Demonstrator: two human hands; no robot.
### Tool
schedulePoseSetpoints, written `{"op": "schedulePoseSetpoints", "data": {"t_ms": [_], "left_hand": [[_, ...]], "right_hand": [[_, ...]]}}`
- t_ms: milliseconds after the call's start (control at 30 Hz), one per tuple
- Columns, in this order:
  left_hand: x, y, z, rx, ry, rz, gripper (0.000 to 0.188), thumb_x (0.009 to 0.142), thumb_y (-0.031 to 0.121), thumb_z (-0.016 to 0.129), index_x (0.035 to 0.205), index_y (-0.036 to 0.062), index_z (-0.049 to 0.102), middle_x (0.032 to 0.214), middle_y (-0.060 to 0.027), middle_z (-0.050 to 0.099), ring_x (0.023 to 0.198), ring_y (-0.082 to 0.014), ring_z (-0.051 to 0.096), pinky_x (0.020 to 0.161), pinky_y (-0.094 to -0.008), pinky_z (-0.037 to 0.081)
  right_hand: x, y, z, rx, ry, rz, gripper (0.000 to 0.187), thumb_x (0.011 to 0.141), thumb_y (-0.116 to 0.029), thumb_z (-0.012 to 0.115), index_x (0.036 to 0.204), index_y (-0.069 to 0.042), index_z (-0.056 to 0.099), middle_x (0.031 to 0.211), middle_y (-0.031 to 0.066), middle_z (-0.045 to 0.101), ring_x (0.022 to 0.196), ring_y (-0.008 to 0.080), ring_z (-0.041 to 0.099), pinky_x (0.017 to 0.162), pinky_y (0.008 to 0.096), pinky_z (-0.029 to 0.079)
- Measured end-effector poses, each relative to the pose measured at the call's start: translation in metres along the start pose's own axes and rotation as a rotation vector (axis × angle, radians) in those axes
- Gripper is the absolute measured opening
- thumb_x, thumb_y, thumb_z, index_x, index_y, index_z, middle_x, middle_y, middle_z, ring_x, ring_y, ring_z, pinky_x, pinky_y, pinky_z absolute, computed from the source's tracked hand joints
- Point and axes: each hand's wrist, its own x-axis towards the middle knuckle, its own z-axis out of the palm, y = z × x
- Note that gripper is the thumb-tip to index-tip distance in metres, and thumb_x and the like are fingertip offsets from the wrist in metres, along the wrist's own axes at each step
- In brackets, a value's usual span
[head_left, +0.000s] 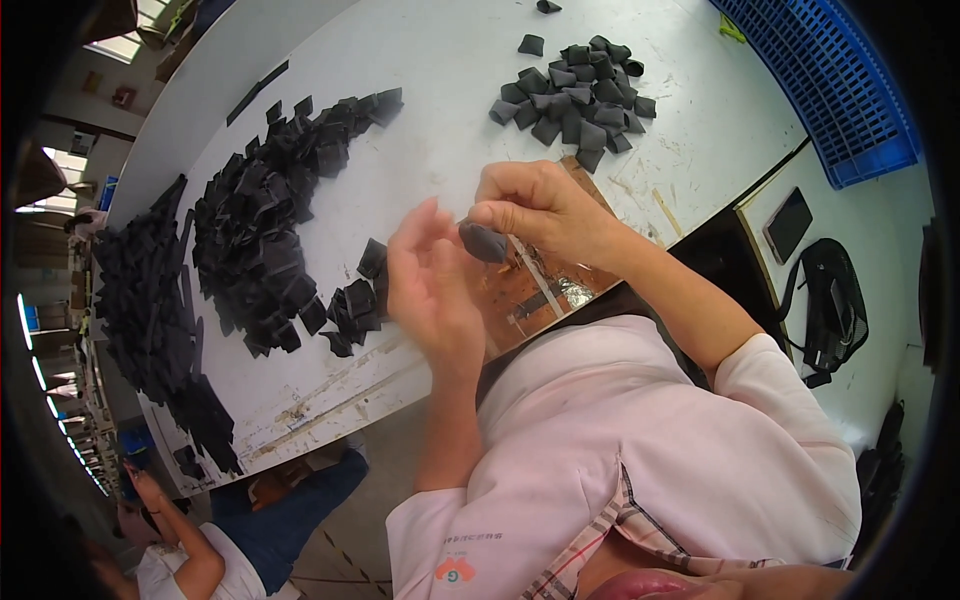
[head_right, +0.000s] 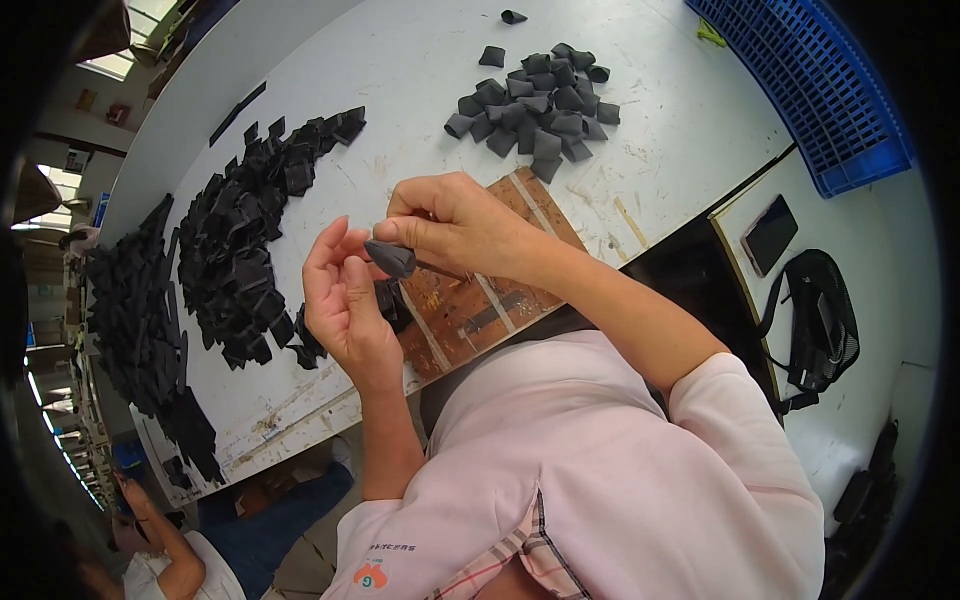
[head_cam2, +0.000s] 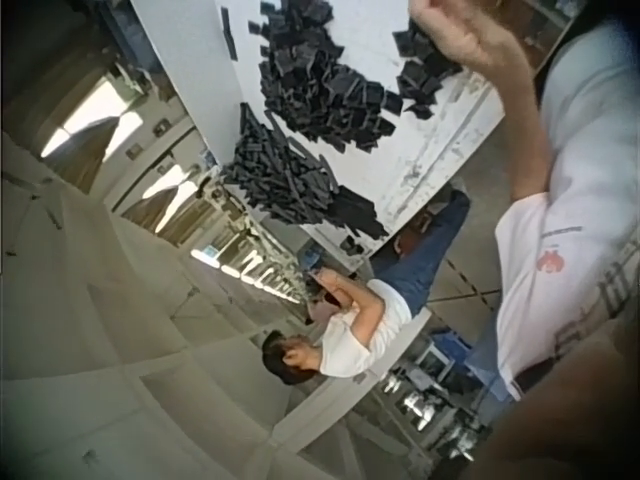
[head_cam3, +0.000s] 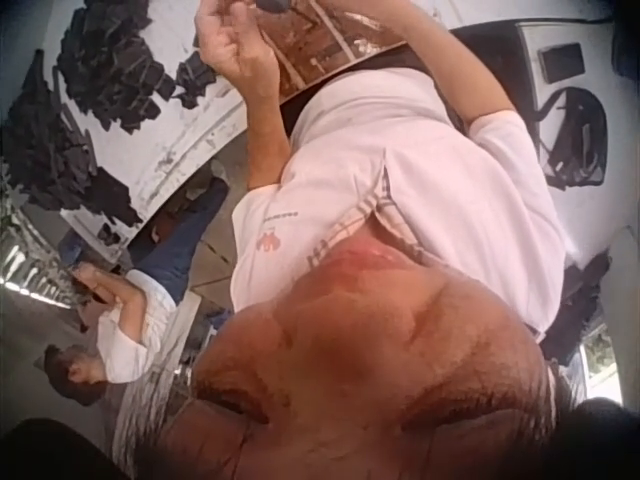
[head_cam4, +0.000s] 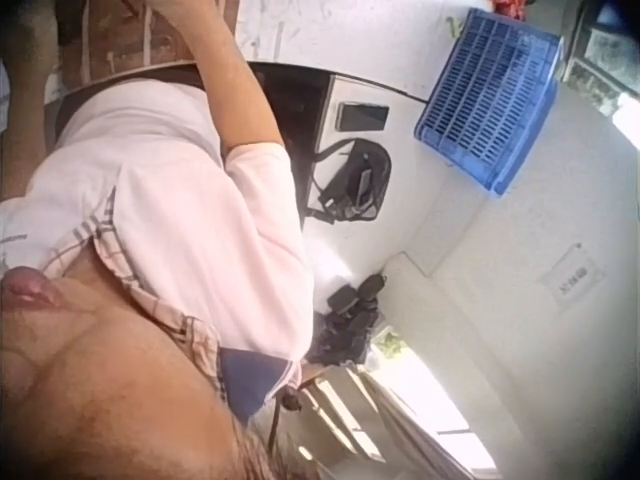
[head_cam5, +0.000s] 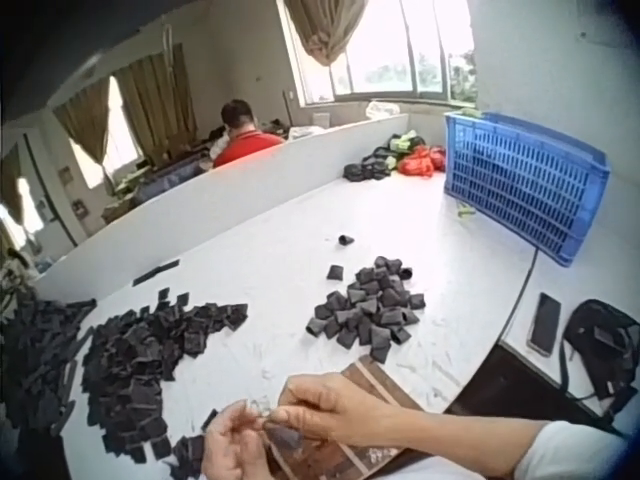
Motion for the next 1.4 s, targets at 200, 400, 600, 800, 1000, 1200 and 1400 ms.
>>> {"op": "schedulePoseSetpoints", "data": {"t_ms": [200,400,600,800,1000,1200,1400], "left_hand": [[0.015,0.013,-0.003,-0.059,-0.176,0.150,0.019,0.083,0.007,0.052,0.100,-0.0015,0.055,0.094,-0.0097,0.058,0.082,-0.0166,0.054,0.074,-0.0261,0.043],[0.008,0.016,0.003,-0.147,-0.058,0.125,0.010,0.083,0.005,0.056,0.090,-0.0026,0.057,0.090,-0.0101,0.058,0.079,-0.0134,0.053,0.074,-0.0241,0.043],[0.004,0.015,-0.005,-0.701,0.141,-0.174,0.009,0.086,0.006,0.050,0.089,-0.0025,0.050,0.088,-0.0130,0.056,0.082,-0.0170,0.052,0.082,-0.0302,0.041],[-0.010,0.010,0.001,-0.595,0.085,-0.121,0.010,0.086,0.006,0.051,0.087,-0.0034,0.049,0.088,-0.0120,0.056,0.083,-0.0158,0.052,0.081,-0.0289,0.040],[0.006,0.014,-0.006,-0.456,-0.029,-0.150,0.014,0.085,0.006,0.053,0.096,-0.0025,0.054,0.092,-0.0098,0.056,0.086,-0.0138,0.053,0.081,-0.0278,0.042],[0.001,0.002,-0.008,-0.257,-0.213,-0.199,0.014,0.083,0.011,0.059,0.085,-0.0020,0.057,0.067,-0.0026,0.056,0.056,-0.0060,0.050,0.054,-0.0168,0.041],[-0.018,-0.032,-0.024,0.174,0.106,-0.119,0.014,0.084,0.013,0.056,0.078,0.0002,0.054,0.063,-0.0013,0.054,0.054,-0.0047,0.047,0.051,-0.0178,0.039]], "right_hand": [[-0.022,-0.008,0.000,-0.260,0.242,-0.366,0.029,0.080,-0.030,0.061,0.088,-0.003,0.056,0.075,0.0039,0.052,0.062,0.0115,0.049,0.052,0.0228,0.039],[-0.025,-0.020,0.014,-0.644,0.285,-0.508,0.028,0.068,-0.018,0.068,0.091,-0.005,0.058,0.078,0.0057,0.054,0.059,0.0170,0.051,0.049,0.0261,0.041],[-0.021,-0.033,0.017,-0.761,0.309,-0.558,0.022,0.067,-0.007,0.066,0.087,-0.004,0.059,0.070,0.0054,0.053,0.057,0.0189,0.051,0.047,0.0281,0.040],[-0.024,-0.003,0.013,-0.746,0.296,-0.599,0.013,0.069,-0.009,0.064,0.078,-0.005,0.056,0.066,0.0039,0.049,0.058,0.0183,0.050,0.046,0.0292,0.040],[-0.027,-0.018,0.009,-0.816,0.259,-0.506,0.011,0.071,-0.010,0.063,0.077,-0.005,0.056,0.066,0.0049,0.050,0.058,0.0193,0.051,0.046,0.0293,0.040],[-0.027,-0.022,0.012,-0.855,0.231,-0.587,0.012,0.073,-0.002,0.061,0.085,-0.001,0.059,0.068,0.0087,0.054,0.053,0.0214,0.050,0.045,0.0292,0.039],[-0.015,-0.044,-0.008,0.153,0.209,-0.029,0.018,0.084,-0.019,0.054,0.080,-0.004,0.062,0.067,0.0006,0.057,0.051,0.0083,0.049,0.042,0.0212,0.036]]}}
